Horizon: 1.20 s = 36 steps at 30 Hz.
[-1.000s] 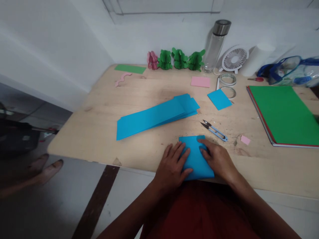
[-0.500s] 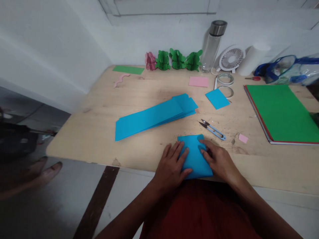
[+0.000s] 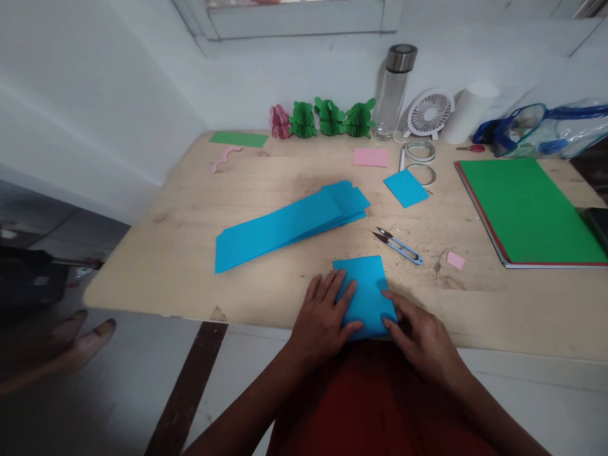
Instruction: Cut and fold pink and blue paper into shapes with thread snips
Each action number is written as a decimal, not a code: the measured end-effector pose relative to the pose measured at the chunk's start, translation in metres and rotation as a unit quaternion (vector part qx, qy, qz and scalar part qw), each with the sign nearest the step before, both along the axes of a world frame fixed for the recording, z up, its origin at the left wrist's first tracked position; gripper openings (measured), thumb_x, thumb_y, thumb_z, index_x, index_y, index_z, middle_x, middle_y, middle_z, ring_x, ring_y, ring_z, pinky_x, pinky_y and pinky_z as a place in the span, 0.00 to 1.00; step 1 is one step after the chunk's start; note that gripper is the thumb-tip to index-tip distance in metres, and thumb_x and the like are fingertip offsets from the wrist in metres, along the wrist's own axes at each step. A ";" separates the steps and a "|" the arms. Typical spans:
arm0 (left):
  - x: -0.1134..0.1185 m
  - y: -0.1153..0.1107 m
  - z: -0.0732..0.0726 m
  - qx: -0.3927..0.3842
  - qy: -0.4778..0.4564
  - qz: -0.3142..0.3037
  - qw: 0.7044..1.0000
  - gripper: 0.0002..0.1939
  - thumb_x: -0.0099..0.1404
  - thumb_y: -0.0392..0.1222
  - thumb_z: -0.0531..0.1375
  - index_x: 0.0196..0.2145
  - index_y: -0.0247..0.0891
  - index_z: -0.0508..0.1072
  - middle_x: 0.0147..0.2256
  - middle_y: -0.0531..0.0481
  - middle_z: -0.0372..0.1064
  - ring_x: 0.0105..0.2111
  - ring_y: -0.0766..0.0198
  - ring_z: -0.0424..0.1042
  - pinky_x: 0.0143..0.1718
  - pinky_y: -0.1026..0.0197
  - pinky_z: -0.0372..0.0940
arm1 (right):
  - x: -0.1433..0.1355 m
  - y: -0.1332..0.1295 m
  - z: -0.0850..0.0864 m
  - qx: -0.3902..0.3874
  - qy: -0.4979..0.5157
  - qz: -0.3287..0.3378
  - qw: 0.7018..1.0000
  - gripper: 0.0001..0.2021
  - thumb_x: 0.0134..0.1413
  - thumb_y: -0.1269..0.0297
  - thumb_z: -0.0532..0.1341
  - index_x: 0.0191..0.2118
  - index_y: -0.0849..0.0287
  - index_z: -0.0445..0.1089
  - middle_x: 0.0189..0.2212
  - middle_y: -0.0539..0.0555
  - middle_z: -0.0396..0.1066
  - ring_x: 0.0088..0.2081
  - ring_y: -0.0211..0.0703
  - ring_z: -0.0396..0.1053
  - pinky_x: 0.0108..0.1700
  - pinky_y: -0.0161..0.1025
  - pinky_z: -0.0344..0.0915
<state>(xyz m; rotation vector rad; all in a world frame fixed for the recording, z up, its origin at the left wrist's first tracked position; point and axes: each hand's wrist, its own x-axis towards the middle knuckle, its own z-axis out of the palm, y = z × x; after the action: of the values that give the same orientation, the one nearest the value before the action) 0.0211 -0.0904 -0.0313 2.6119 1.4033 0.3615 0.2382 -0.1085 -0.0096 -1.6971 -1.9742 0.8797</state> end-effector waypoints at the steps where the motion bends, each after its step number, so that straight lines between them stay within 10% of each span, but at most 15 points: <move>1: 0.000 0.000 0.000 0.002 0.003 -0.001 1.000 0.33 0.67 0.59 0.46 0.61 0.33 0.59 0.62 0.33 0.52 0.62 0.45 0.51 0.59 0.40 0.48 | 0.000 -0.001 -0.001 0.007 -0.004 0.002 1.000 0.20 0.58 0.57 0.53 0.54 0.58 0.67 0.35 0.55 0.76 0.33 0.46 0.73 0.38 0.46 0.71; 20: -0.001 -0.001 0.000 0.014 -0.004 0.002 1.000 0.33 0.66 0.60 0.49 0.61 0.35 0.59 0.62 0.35 0.53 0.61 0.46 0.54 0.58 0.41 0.49 | 0.001 -0.003 -0.008 0.034 -0.030 0.018 0.999 0.17 0.60 0.60 0.52 0.52 0.57 0.69 0.42 0.57 0.76 0.38 0.49 0.75 0.41 0.48 0.72; 36: 0.017 -0.008 0.002 0.018 -0.033 0.047 0.998 0.27 0.68 0.53 0.47 0.57 0.32 0.62 0.60 0.36 0.57 0.59 0.48 0.57 0.58 0.42 0.48 | 0.043 0.040 -0.003 0.073 -0.050 -0.010 0.996 0.17 0.56 0.58 0.55 0.48 0.56 0.72 0.27 0.51 0.73 0.29 0.43 0.71 0.32 0.39 0.68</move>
<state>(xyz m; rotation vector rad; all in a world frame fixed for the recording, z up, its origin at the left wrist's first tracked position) 0.0377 -0.0980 -0.0295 2.5426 1.5154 0.4860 0.2808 -0.0684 -0.0125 -1.7034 -2.0296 0.6370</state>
